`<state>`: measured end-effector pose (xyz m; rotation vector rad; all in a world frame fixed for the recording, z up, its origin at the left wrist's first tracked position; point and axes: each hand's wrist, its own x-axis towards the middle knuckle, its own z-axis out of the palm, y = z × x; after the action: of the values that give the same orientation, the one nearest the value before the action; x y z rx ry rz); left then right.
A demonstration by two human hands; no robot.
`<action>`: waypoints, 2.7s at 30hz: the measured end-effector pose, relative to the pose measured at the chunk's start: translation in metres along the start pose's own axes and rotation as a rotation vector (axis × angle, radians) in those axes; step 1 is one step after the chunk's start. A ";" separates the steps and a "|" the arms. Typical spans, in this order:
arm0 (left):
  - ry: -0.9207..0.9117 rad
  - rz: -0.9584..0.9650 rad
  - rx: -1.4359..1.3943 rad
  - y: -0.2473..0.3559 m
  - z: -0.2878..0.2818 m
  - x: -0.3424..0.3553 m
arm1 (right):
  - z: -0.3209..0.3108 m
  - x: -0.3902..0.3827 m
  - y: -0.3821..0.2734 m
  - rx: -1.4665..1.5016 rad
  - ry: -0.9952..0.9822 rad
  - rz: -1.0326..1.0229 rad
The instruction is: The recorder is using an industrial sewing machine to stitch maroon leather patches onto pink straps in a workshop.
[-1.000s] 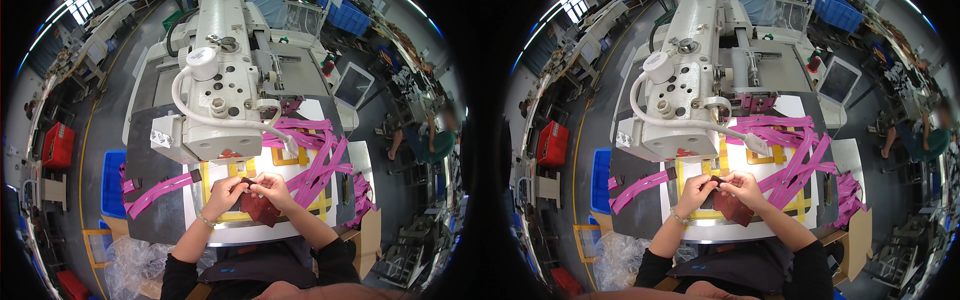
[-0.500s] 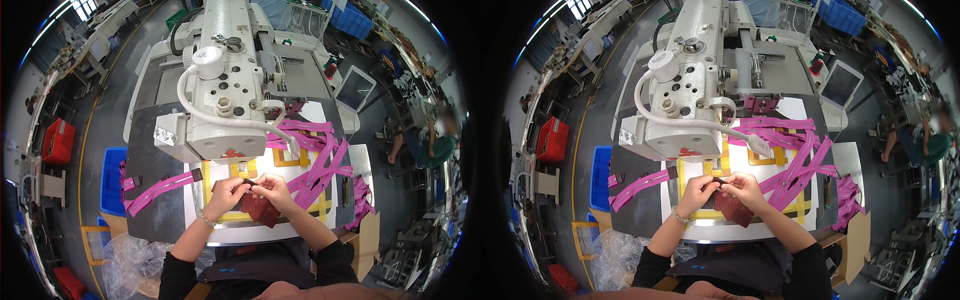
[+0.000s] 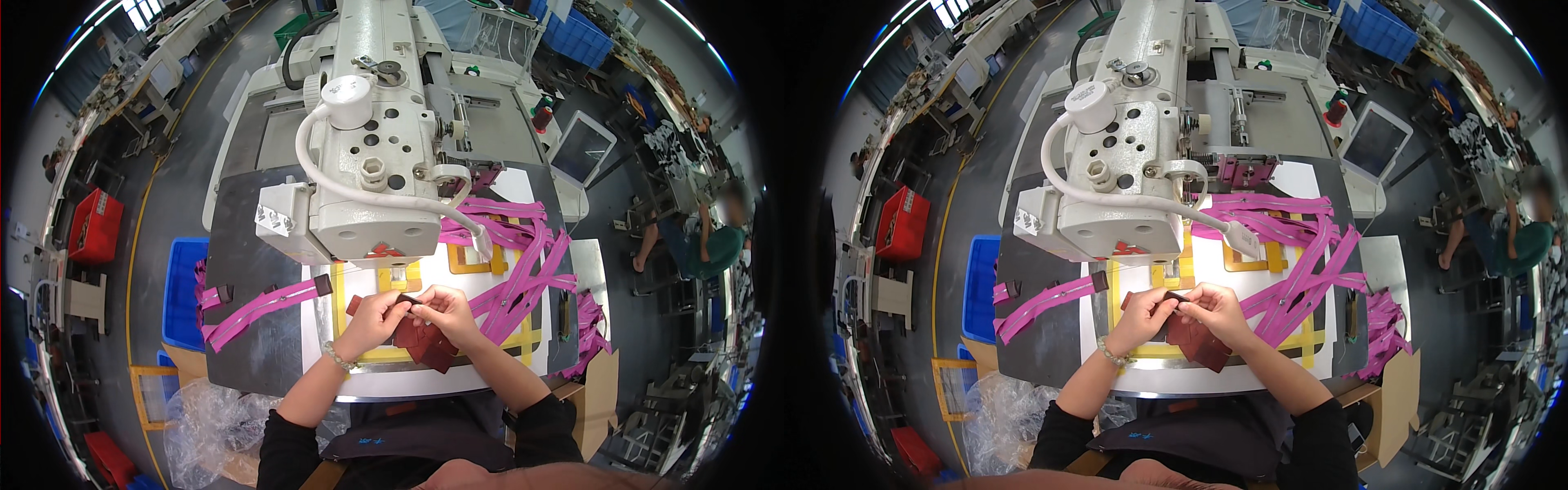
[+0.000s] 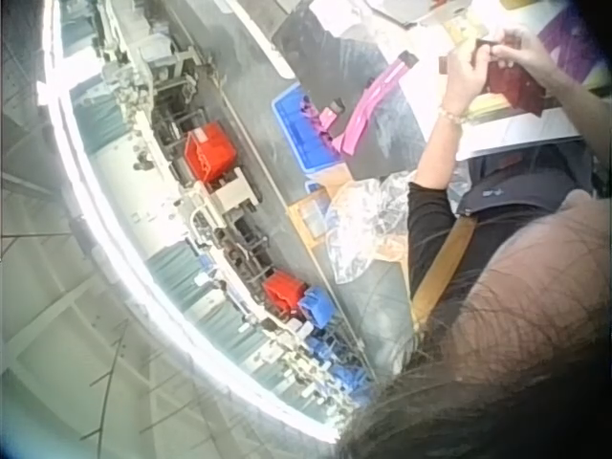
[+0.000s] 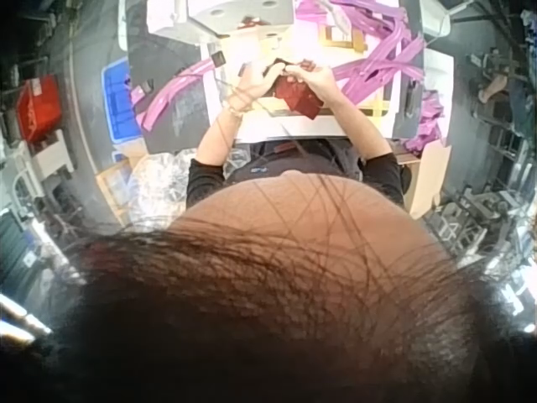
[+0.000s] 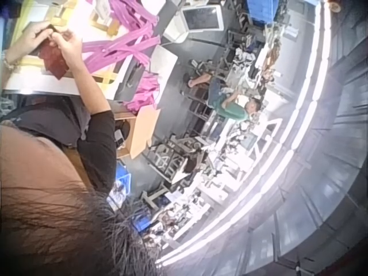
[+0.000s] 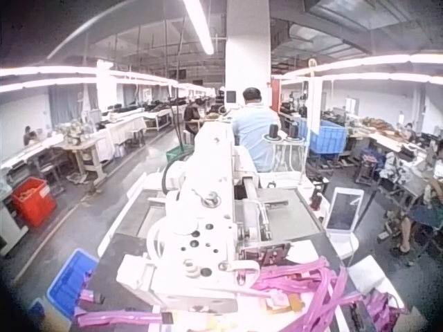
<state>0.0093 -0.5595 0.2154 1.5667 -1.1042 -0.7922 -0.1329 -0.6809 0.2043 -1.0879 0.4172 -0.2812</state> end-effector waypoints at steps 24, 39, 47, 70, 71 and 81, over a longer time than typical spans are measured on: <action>0.047 0.178 0.115 0.003 0.002 -0.004 | 0.006 -0.006 -0.015 -0.288 0.075 -0.069; 0.022 0.183 0.099 0.009 0.000 -0.005 | 0.008 -0.007 -0.017 -0.142 0.012 -0.068; -0.254 0.385 0.243 0.004 -0.019 0.002 | 0.005 -0.006 -0.032 -0.866 -0.261 -0.241; -0.033 -0.011 -0.296 0.004 0.011 -0.008 | 0.012 -0.010 -0.016 -0.463 0.005 -0.160; -0.037 0.001 -0.251 0.005 0.010 -0.009 | 0.015 -0.011 -0.017 -0.469 0.016 -0.179; -0.017 0.004 -0.232 0.003 0.008 -0.007 | 0.014 -0.010 -0.011 -0.455 0.000 -0.225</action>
<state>-0.0014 -0.5561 0.2159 1.3649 -0.9890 -0.8996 -0.1357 -0.6706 0.2219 -1.5851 0.3670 -0.3960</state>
